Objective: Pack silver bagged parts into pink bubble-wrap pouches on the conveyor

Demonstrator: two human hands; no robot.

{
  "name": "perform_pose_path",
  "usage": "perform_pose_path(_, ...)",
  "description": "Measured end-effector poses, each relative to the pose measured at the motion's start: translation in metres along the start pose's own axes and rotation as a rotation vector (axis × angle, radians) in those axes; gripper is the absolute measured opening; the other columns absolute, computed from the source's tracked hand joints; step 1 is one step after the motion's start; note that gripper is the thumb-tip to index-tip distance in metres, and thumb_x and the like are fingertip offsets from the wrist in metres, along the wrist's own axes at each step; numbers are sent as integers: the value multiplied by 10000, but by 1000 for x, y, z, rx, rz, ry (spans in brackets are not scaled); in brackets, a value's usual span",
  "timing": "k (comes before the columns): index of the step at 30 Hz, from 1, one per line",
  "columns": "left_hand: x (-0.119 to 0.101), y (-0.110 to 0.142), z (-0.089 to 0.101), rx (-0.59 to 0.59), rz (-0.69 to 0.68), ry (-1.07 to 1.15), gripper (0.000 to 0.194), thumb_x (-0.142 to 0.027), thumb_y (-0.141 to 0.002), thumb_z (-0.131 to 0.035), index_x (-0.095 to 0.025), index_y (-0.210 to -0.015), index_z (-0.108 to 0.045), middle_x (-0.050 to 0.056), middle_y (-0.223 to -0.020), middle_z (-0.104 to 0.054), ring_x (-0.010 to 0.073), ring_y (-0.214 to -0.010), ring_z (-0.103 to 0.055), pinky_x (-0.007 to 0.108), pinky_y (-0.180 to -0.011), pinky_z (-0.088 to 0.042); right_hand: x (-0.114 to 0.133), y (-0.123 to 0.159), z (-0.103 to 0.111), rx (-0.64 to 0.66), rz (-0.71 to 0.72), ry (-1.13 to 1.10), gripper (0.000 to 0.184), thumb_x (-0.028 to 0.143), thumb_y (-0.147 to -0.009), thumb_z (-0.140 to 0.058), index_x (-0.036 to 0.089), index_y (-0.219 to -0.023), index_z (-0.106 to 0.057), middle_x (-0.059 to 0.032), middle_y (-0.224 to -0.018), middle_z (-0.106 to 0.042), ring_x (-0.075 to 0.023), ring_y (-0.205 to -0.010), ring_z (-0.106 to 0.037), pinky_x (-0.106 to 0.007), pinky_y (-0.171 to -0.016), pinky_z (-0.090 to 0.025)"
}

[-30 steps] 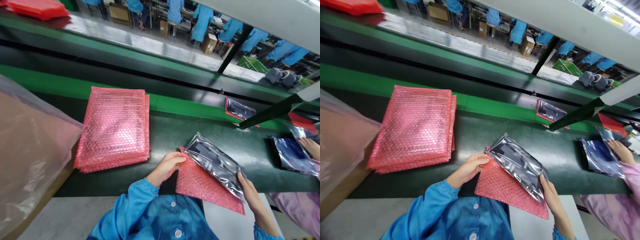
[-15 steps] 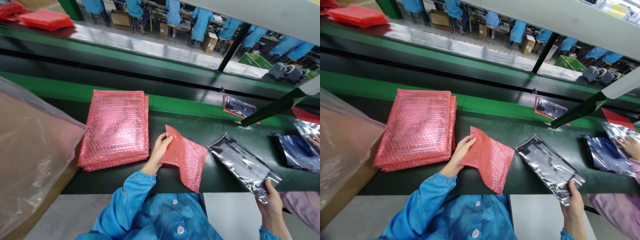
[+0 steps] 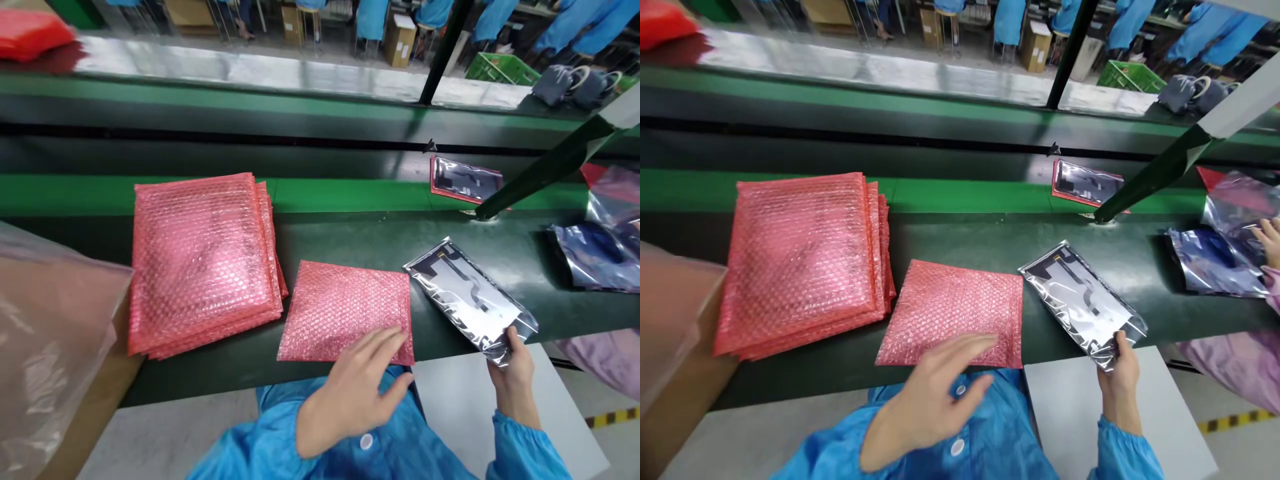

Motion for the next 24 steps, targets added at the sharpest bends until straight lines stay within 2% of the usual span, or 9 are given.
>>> perform_pose_path(3,19,10,-50,247,145,-148,660,-479,-1021,-541,-184,-1601,-433,190,-1564,-554,336,-1449,-542,519,-1160,-516,1,4,-5,11,-12,-3,223,335,-798,-831,176,-926,-741,12,-899,-739,-143,-815,-680,-235,-721,-605)
perform_pose_path(5,35,12,-75,266,175,-223,647,-513,-1009,-553,-158,-1547,-496,223,-1607,-489,366,-1511,-457,568,-1201,-455,3,7,-6,5,-34,1,224,324,-785,-836,172,-913,-735,15,-856,-723,-139,-774,-666,-235,-705,-594)
perform_pose_path(8,54,8,-90,222,181,-290,557,-551,-956,-641,-135,-1326,-649,239,-1544,-538,385,-1498,-461,572,-1213,-436,7,11,-5,30,-1,23,239,324,-776,-852,177,-920,-730,11,-874,-731,-141,-775,-662,-240,-699,-581)
perform_pose_path(11,63,0,-88,228,188,-325,404,-480,-937,-697,-136,-1148,-685,233,-1454,-603,388,-1434,-528,558,-1181,-468,9,15,-5,49,44,-17,228,317,-785,-845,192,-936,-729,24,-883,-734,-144,-805,-671,-243,-734,-588)
perform_pose_path(13,63,-7,-85,240,207,-282,430,-500,-945,-682,-121,-1149,-676,262,-1482,-572,407,-1442,-517,564,-1167,-476,11,16,-6,22,45,-63,194,287,-790,-824,189,-924,-726,28,-868,-729,-140,-796,-675,-236,-734,-594)
perform_pose_path(16,60,-20,-80,182,247,-86,623,-571,-961,-630,-98,-1365,-588,295,-1620,-415,422,-1542,-386,581,-1194,-454,14,14,-6,-24,14,-105,158,251,-791,-795,179,-909,-719,20,-879,-737,-129,-788,-682,-218,-704,-589)
perform_pose_path(19,63,-30,-72,66,217,137,610,-445,-1015,-568,-168,-1543,-440,213,-1689,-355,329,-1587,-336,534,-1245,-425,15,10,-1,-20,-17,-132,120,224,-789,-777,182,-879,-709,26,-867,-734,-121,-770,-677,-218,-705,-587)
perform_pose_path(22,79,-30,-60,-14,165,144,430,-314,-1025,-523,-192,-1436,-557,169,-1627,-468,282,-1539,-423,509,-1265,-408,13,9,4,-36,-28,-138,113,190,-766,-767,184,-856,-699,43,-843,-720,-119,-759,-670,-228,-720,-584)
perform_pose_path(24,93,-24,-51,30,147,36,369,-239,-1016,-487,-173,-1353,-622,171,-1584,-516,279,-1510,-458,508,-1265,-403,10,10,6,-53,-32,-138,137,176,-736,-774,186,-839,-685,56,-824,-708,-115,-770,-666,-225,-728,-580)
Point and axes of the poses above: each hand's wrist, its own y-axis away from the middle knuckle, its own z-axis out of the back of the hand, x = y × z, the point moved 1 cm from there along -y, towards the middle knuckle
